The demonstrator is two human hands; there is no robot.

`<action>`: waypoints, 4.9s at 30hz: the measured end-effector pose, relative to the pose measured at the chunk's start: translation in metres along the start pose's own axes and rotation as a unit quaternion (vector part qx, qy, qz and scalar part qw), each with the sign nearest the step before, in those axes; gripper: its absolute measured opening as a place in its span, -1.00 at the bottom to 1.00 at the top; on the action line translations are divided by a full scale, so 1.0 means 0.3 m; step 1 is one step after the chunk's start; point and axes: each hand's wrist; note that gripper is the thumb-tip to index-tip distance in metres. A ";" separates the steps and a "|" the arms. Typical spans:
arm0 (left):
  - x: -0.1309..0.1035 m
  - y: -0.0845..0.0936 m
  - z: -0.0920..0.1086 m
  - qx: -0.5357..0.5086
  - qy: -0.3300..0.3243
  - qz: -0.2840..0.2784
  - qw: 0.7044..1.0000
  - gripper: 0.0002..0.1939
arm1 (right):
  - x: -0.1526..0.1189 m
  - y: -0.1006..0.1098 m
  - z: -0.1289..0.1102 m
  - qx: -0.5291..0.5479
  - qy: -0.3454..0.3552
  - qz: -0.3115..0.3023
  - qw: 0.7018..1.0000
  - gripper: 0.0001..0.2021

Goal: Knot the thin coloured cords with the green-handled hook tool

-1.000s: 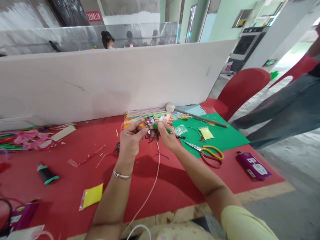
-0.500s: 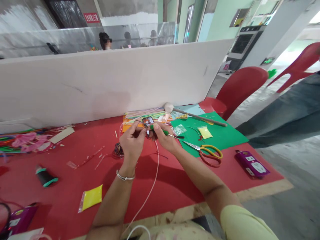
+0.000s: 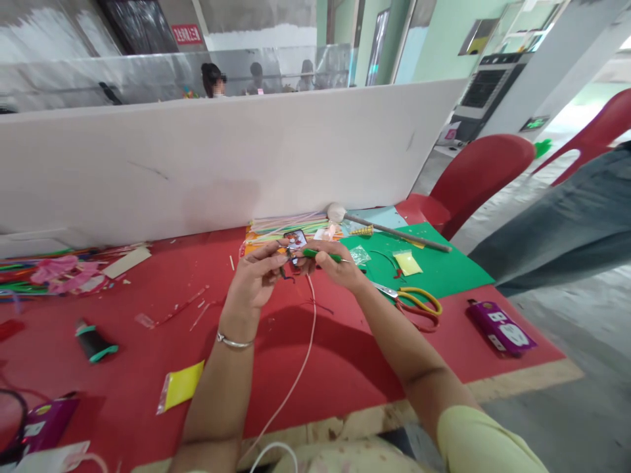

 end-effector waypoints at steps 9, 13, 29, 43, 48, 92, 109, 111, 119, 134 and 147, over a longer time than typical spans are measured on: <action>0.007 0.028 0.002 -0.005 0.025 -0.024 0.999 -0.58 | -0.006 0.029 -0.072 0.046 -0.031 -0.039 0.998 -0.50; 0.009 0.019 -0.008 -0.018 0.017 -0.036 0.999 -0.61 | -0.005 0.022 -0.086 0.060 -0.043 -0.043 0.996 -0.51; 0.009 -0.025 -0.032 -0.036 -0.040 0.019 0.998 -0.71 | -0.014 -0.049 -0.019 -0.079 0.001 0.002 0.997 -0.38; 0.002 0.012 0.005 -0.030 0.033 -0.019 0.999 -0.71 | -0.012 0.040 -0.086 -0.168 0.068 -0.062 0.981 -0.56; 0.001 0.009 0.009 -0.037 0.059 -0.030 0.997 -0.75 | -0.007 0.038 -0.138 -0.185 0.049 -0.094 0.977 -0.63; -0.004 0.027 -0.027 0.159 -0.163 0.023 0.973 -0.88 | -0.014 -0.019 -0.097 -0.126 -0.056 -0.003 0.990 -0.57; -0.005 0.013 -0.032 0.256 -0.246 -0.048 0.934 -0.94 | -0.002 -0.071 -0.055 0.022 -0.165 0.029 0.986 -0.36; -0.001 0.014 -0.036 0.271 -0.276 -0.034 0.921 -0.95 | -0.003 -0.076 -0.062 -0.001 -0.152 0.047 0.987 -0.37; 0.014 0.021 -0.052 0.286 -0.290 0.005 0.913 -0.57 | -0.005 -0.072 -0.100 -0.016 -0.079 0.063 0.995 -0.40; -0.010 -0.042 -0.059 0.099 -0.192 -0.014 0.976 -0.24 | -0.003 -0.088 -0.111 -0.046 -0.085 0.084 0.992 -0.41; -0.022 -0.037 -0.028 0.007 -0.099 -0.030 0.995 -0.28 | -0.012 -0.048 -0.135 -0.113 -0.005 0.011 0.994 -0.48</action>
Point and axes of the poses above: each hand's wrist, its own x-axis towards the middle knuckle, its own y-axis out of the back of the hand, z = x × y, and after that the axes turned 12 degrees about x, right-handed
